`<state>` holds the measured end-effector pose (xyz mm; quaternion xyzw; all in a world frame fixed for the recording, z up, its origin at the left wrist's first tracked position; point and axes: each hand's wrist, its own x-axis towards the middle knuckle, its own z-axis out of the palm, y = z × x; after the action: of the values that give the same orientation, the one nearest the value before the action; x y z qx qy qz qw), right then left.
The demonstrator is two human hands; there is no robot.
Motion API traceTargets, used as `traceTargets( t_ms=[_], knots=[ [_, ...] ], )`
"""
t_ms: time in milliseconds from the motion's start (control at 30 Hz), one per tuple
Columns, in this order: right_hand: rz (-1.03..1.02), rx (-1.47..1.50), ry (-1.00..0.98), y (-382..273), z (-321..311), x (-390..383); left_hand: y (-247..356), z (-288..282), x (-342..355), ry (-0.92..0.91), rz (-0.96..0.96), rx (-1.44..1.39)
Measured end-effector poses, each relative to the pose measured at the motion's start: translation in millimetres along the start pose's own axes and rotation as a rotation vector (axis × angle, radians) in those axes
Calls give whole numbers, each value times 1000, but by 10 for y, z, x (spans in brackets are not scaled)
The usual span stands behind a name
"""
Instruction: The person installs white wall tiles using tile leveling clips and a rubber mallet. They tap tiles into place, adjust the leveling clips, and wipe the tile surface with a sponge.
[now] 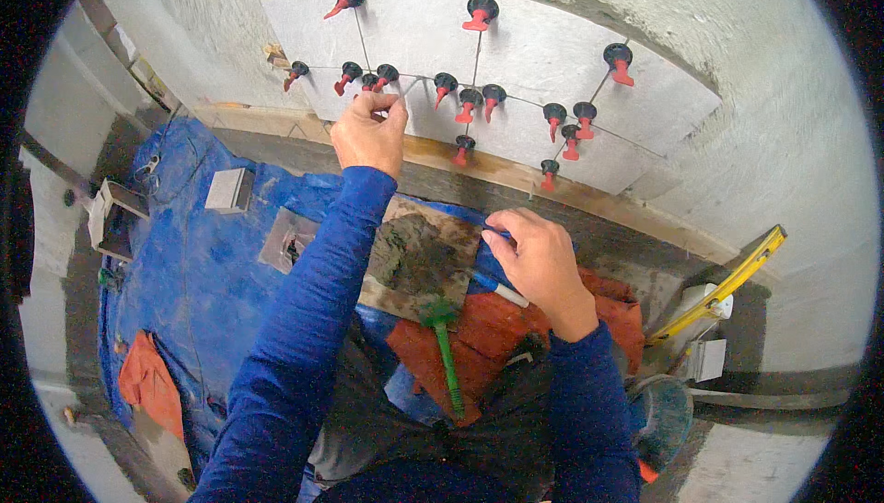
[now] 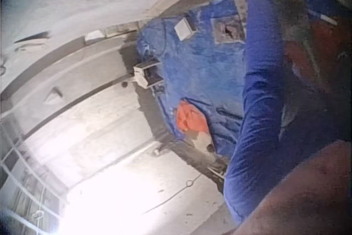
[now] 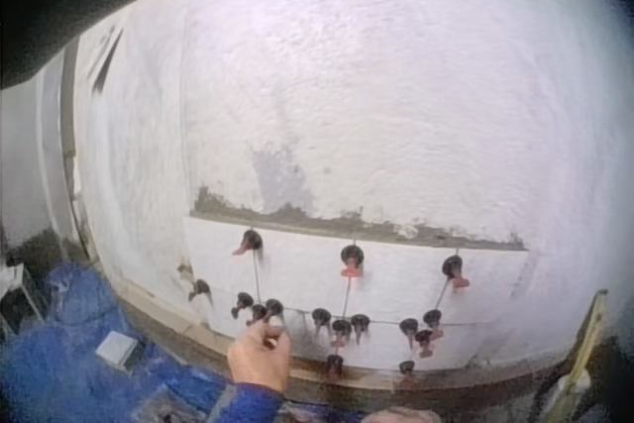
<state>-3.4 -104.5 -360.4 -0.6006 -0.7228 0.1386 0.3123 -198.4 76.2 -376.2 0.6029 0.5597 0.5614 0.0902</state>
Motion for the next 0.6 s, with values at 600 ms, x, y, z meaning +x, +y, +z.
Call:
traceTargets(
  t_ms=[600],
  knots=[
    [11,52,11,-19,25,-24,47,-141,137,29,-74,180]
  ],
)
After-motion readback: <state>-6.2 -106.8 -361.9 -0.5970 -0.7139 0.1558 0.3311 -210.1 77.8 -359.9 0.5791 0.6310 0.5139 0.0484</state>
